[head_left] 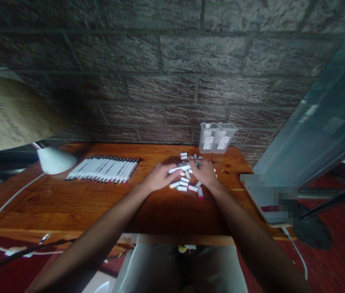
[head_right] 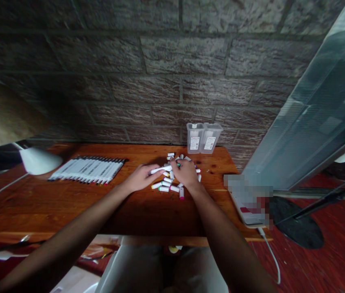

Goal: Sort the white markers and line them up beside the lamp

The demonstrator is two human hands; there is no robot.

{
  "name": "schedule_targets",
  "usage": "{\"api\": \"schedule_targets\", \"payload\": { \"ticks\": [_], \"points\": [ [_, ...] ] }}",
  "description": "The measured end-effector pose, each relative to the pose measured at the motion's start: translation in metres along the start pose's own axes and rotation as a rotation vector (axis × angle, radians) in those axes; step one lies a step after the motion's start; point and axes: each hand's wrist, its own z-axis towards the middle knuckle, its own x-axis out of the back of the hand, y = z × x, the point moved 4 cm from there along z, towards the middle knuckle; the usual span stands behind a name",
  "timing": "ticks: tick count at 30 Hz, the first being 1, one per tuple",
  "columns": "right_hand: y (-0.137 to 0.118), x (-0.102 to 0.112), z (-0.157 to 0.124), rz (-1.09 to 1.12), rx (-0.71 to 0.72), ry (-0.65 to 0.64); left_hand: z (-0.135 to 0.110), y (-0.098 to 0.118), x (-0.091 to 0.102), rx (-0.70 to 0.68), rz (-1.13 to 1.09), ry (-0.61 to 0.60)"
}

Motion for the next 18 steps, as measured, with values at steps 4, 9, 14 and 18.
{"api": "schedule_targets", "payload": {
  "ticks": [4,9,14,18],
  "points": [
    [-0.0008,0.0001,-0.0005,0.033,0.002,0.012,0.0001,0.0003,-0.0001,0.012,-0.009,0.015],
    [-0.0019,0.0015,-0.0007,0.055,0.008,0.023,-0.0003,0.0012,0.0018,0.013,0.000,0.027],
    [-0.0030,0.0030,-0.0011,0.075,0.018,0.038,-0.0005,0.0011,0.0022,0.015,0.021,0.019],
    [-0.0030,0.0030,-0.0008,0.060,0.024,0.035,-0.0002,0.0011,0.0021,0.012,0.058,0.017]
  ]
}}
